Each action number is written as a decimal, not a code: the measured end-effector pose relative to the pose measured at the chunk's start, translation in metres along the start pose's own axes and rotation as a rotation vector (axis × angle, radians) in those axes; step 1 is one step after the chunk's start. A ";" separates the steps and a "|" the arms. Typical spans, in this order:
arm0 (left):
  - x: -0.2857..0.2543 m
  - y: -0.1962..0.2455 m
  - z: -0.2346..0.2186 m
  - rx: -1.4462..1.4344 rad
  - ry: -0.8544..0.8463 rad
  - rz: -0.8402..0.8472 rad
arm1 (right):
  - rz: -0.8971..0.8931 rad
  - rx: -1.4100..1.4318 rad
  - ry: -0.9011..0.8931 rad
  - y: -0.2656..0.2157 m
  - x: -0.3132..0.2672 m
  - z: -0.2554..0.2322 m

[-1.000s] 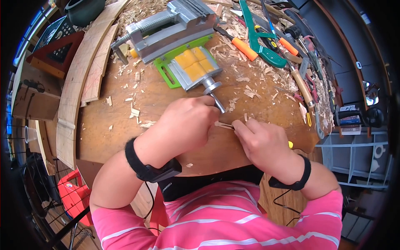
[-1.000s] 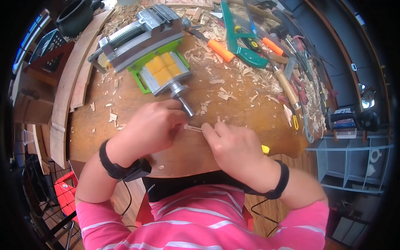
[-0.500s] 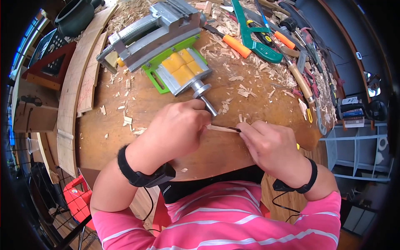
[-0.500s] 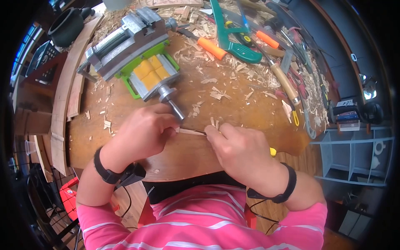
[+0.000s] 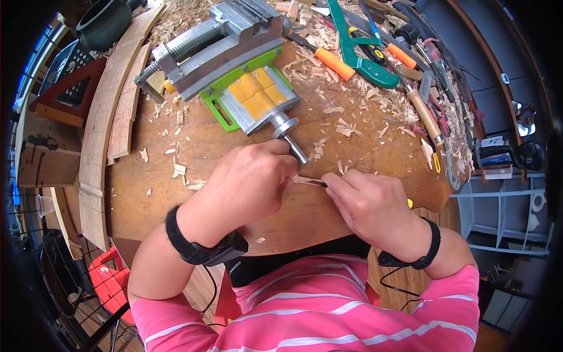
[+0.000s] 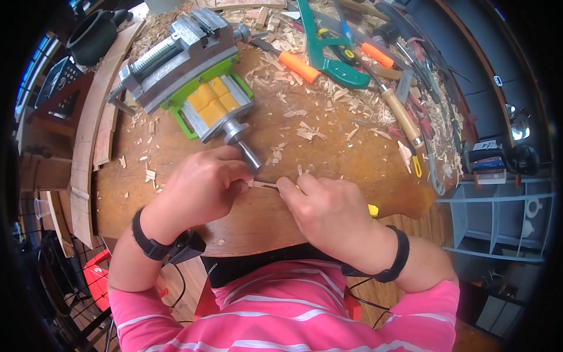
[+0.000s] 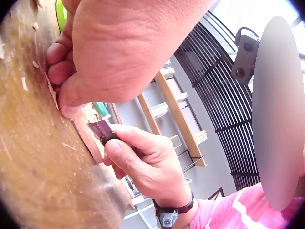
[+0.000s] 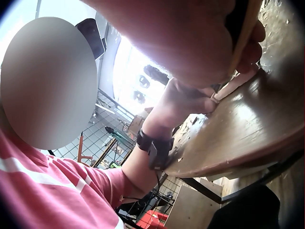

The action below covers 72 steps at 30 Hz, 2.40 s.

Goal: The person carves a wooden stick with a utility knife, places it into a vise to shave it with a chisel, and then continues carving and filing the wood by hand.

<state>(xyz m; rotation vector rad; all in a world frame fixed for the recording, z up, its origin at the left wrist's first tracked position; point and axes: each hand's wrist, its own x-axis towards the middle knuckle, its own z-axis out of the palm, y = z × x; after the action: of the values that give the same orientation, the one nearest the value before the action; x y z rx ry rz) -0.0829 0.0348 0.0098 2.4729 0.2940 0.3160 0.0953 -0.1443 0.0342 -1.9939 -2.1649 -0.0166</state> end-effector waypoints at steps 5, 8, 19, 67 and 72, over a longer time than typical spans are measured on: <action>-0.001 0.000 0.000 0.011 0.002 -0.002 | 0.010 -0.038 -0.032 -0.002 0.002 -0.001; 0.000 0.000 0.000 0.019 -0.005 -0.004 | 0.009 -0.040 -0.030 -0.003 0.002 -0.002; 0.000 0.000 0.000 0.035 -0.016 -0.006 | -0.079 -0.169 -0.156 -0.010 0.015 -0.022; 0.002 0.003 0.001 0.005 -0.006 -0.003 | -0.045 -0.054 -0.064 0.007 -0.005 -0.003; 0.002 0.004 0.000 0.016 -0.022 -0.002 | -0.019 -0.040 -0.072 0.006 -0.008 -0.002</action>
<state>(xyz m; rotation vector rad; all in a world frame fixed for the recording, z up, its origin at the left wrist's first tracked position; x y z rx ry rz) -0.0805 0.0323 0.0120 2.4895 0.2915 0.2868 0.1017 -0.1523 0.0341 -2.0249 -2.2452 0.0097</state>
